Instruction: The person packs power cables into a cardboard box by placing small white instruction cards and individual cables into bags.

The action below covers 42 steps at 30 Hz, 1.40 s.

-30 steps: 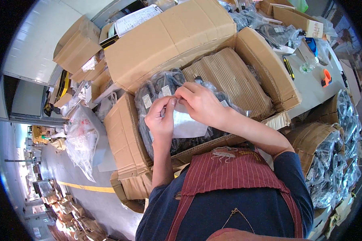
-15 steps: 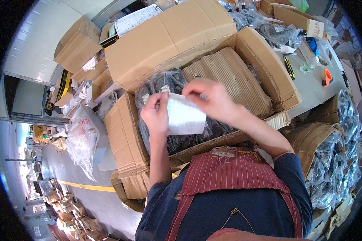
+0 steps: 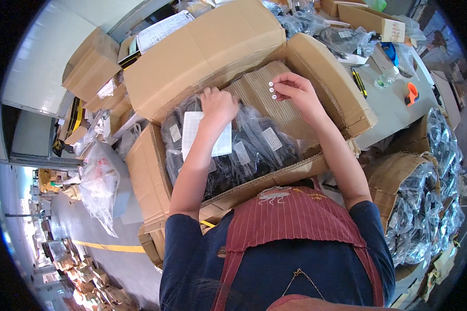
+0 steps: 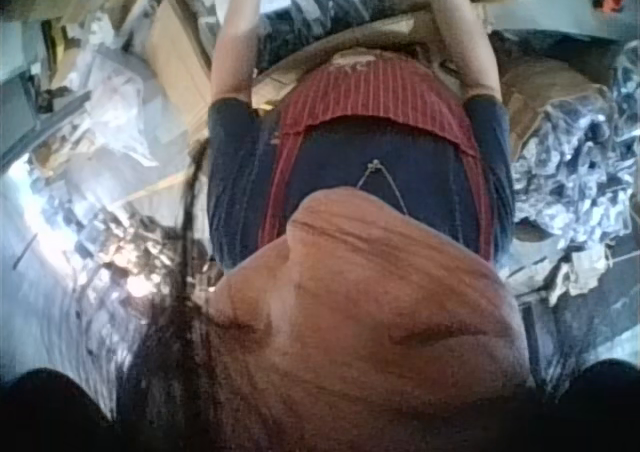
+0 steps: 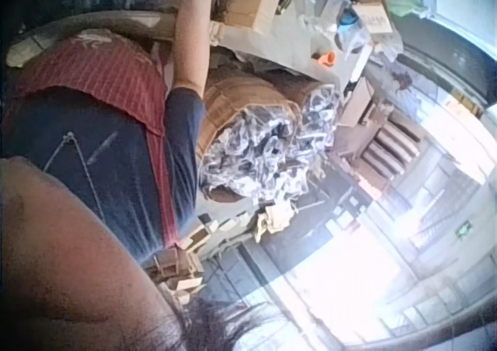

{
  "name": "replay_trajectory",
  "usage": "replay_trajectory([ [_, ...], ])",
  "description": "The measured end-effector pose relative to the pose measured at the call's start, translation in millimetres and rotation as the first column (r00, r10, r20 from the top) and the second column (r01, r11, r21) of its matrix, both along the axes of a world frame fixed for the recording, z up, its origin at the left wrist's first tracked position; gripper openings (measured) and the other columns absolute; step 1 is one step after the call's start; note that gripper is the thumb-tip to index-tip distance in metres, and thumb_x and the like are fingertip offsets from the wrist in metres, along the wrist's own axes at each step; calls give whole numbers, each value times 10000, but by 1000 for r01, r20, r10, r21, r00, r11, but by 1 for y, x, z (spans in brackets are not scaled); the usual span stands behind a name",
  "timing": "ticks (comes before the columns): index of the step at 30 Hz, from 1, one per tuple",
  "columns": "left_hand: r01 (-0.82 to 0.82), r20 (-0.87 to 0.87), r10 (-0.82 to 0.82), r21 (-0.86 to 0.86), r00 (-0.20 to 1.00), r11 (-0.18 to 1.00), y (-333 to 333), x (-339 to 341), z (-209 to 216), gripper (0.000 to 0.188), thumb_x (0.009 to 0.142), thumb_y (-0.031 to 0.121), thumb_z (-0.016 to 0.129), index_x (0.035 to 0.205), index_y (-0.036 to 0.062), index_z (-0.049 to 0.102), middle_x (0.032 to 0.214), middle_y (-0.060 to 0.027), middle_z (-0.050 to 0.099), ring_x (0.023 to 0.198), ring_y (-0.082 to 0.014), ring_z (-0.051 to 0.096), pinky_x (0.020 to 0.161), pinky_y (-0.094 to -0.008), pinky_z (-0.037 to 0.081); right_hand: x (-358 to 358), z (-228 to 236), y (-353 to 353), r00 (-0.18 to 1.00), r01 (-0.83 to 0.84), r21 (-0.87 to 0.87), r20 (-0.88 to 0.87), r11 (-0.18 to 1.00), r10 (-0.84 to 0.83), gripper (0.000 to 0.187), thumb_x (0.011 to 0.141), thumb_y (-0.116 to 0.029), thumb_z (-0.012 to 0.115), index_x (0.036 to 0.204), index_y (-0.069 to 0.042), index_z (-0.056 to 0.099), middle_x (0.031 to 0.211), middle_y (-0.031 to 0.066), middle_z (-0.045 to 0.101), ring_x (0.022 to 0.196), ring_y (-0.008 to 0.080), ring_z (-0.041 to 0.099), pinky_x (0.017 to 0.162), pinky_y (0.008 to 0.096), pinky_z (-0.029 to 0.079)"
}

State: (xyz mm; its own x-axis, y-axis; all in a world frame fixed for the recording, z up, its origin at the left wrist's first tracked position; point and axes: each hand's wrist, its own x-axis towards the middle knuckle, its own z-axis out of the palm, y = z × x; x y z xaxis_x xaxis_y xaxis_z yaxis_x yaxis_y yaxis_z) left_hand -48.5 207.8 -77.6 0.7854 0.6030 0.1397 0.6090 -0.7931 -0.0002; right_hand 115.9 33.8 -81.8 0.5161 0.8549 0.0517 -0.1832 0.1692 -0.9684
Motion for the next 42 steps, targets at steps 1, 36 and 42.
replay_trajectory([
  [1,-11,-46,8,-75,999,997,-3,4,-14,290,831,268,674,856,-16,728,1091,-239,652,1147,-433,525,976,-521,404,1,-1,0,1000,6,11,0,1000,-6,134,945,-106,618,1043,-24,660,890,16,653,814,106,615,758,263,504],
  [36,554,708,229,-678,668,483,-99,19,23,256,850,62,718,1095,-11,712,818,-25,725,741,-57,612,692,-230,493,-6,41,-59,833,199,87,509,976,-215,95,911,-98,651,961,-18,640,735,20,620,588,72,556,546,251,468],
  [42,560,717,186,-656,672,505,-110,19,32,232,841,71,733,1056,-12,716,817,-41,732,750,-64,638,697,-232,506,-3,58,-64,663,232,71,718,970,-211,86,898,-58,655,970,-14,643,749,14,610,650,48,524,581,233,457],
])
